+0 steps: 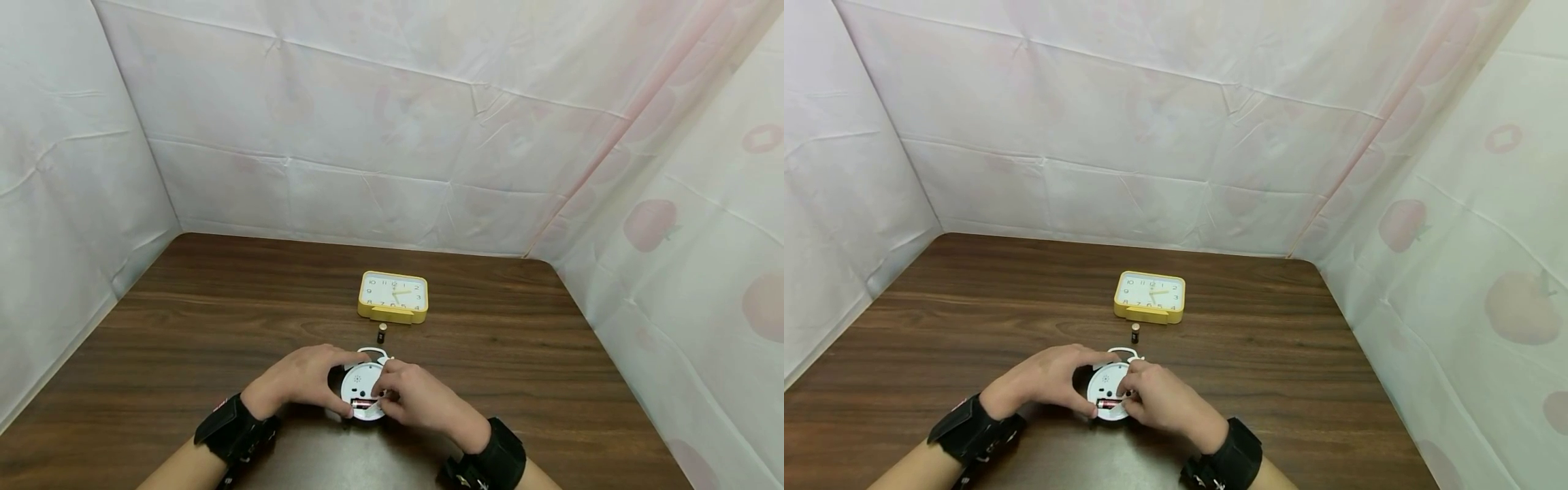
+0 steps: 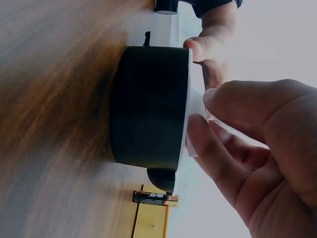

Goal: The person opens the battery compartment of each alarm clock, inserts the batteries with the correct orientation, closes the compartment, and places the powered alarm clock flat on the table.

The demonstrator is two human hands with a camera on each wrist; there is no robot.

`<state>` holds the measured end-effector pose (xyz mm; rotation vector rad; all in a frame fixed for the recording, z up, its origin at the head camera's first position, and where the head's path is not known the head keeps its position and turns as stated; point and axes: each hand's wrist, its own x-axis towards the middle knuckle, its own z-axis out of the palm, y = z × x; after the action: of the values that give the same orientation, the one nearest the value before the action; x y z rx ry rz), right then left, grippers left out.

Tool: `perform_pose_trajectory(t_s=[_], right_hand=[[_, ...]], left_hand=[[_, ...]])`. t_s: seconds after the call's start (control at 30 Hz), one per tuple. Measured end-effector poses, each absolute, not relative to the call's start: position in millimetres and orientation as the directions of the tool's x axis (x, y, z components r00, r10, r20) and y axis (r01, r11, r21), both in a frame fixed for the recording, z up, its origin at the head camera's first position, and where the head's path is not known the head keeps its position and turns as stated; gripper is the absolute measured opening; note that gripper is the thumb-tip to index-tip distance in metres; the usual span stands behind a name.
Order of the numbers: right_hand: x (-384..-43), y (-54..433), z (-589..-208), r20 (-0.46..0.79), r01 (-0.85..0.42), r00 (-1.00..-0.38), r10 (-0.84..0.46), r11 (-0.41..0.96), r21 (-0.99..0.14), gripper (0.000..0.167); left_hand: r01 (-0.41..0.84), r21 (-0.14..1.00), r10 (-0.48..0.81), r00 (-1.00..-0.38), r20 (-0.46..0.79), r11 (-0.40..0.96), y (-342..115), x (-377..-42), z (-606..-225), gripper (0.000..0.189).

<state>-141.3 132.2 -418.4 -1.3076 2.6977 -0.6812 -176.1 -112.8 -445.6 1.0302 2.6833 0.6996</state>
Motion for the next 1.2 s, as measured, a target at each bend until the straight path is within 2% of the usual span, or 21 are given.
perform_pose_trajectory(t_s=[0.6,0.8,1.03,1.2], right_hand=[[-142.2,132.9,-418.8,0.102,-0.75,-0.617,-0.78,0.543,-0.378,0.005],[-140.3,131.0,-420.1,0.163,-0.758,-0.624,-0.764,0.542,-0.362,0.007],[-139.0,125.1,-427.5,0.295,-0.801,-0.586,-0.755,0.484,-0.352,0.013],[-138.7,121.7,-434.1,0.313,-0.8,-0.591,-0.744,0.491,-0.344,0.015]], left_hand=[[0.584,0.488,0.671,-0.741,-0.005,0.649,-113.5,-176.8,-446.4,0.084],[0.582,0.503,0.676,-0.737,-0.006,0.639,-113.1,-177.9,-447.2,0.084],[0.595,0.502,0.686,-0.728,0.006,0.628,-112.6,-177.8,-445.1,0.084],[0.598,0.506,0.69,-0.724,0.008,0.621,-112.6,-177.7,-444.9,0.083]])
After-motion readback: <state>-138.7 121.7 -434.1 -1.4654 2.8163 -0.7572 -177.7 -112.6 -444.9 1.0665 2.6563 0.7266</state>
